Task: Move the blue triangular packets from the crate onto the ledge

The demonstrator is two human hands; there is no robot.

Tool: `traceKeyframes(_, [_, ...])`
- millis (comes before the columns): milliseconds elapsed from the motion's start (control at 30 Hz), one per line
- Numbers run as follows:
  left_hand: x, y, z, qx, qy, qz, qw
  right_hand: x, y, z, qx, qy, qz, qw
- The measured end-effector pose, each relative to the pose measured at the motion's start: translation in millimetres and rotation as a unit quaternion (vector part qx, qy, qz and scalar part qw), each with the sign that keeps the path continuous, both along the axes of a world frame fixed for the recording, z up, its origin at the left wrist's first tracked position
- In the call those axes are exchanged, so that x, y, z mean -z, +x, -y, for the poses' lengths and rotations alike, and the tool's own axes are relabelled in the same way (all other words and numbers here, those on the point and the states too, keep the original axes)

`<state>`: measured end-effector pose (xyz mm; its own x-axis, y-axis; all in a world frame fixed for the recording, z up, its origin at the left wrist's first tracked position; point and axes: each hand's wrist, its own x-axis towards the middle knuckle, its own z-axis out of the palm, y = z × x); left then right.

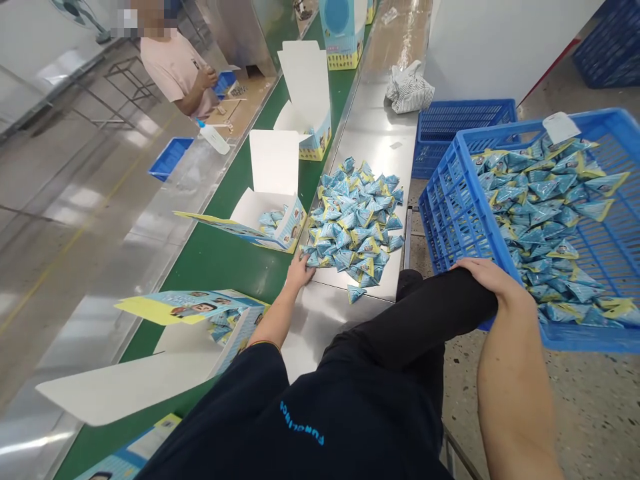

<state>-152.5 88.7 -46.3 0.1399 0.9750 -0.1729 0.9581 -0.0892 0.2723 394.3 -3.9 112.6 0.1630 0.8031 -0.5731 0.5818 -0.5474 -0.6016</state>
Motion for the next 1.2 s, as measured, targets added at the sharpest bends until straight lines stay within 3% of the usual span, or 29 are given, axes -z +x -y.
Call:
traceKeyframes(100, [7.2, -11.4, 19.9, 0.001, 0.034, 0.000, 0.999, -0.3, -0.3, -0.3, -0.010, -0.004, 0.005, 1.000])
traceKeyframes(200, [5.9, -17.8, 22.0, -0.008, 0.054, 0.003, 0.999, -1.9, -2.0, -1.5, -0.022, -0.002, 0.011, 1.000])
traceKeyframes(433, [-7.9, -7.3, -19.2, 0.052, 0.029, -0.014, 0.998, -8.8, -7.6, -2.2, 0.018, -0.035, 0.006, 0.999])
traceKeyframes(600, [-19.0, 4.5, -33.0, 0.061, -0.050, -0.011, 0.997, -8.5, -6.0, -1.9, 0.012, -0.019, -0.004, 1.000])
traceKeyframes(700, [-24.1, 9.2, -17.6, 0.026, -0.054, -0.027, 0.998, -7.6, -5.1, -2.5, 0.021, -0.026, -0.004, 0.999])
traceKeyframes(800, [-24.9, 10.0, 14.9, -0.009, -0.030, -0.043, 0.999, -5.5, -4.3, -3.1, 0.012, -0.023, -0.004, 1.000])
traceKeyframes(967, [-20.4, 0.8, 69.8, 0.013, 0.015, -0.041, 0.999, 0.3, -1.7, -2.4, -0.004, -0.005, -0.002, 1.000])
traceKeyframes(1200, [-6.9, 20.2, 86.2, -0.029, 0.009, 0.007, 1.000, -0.9, -2.3, -1.2, -0.018, 0.008, 0.006, 1.000])
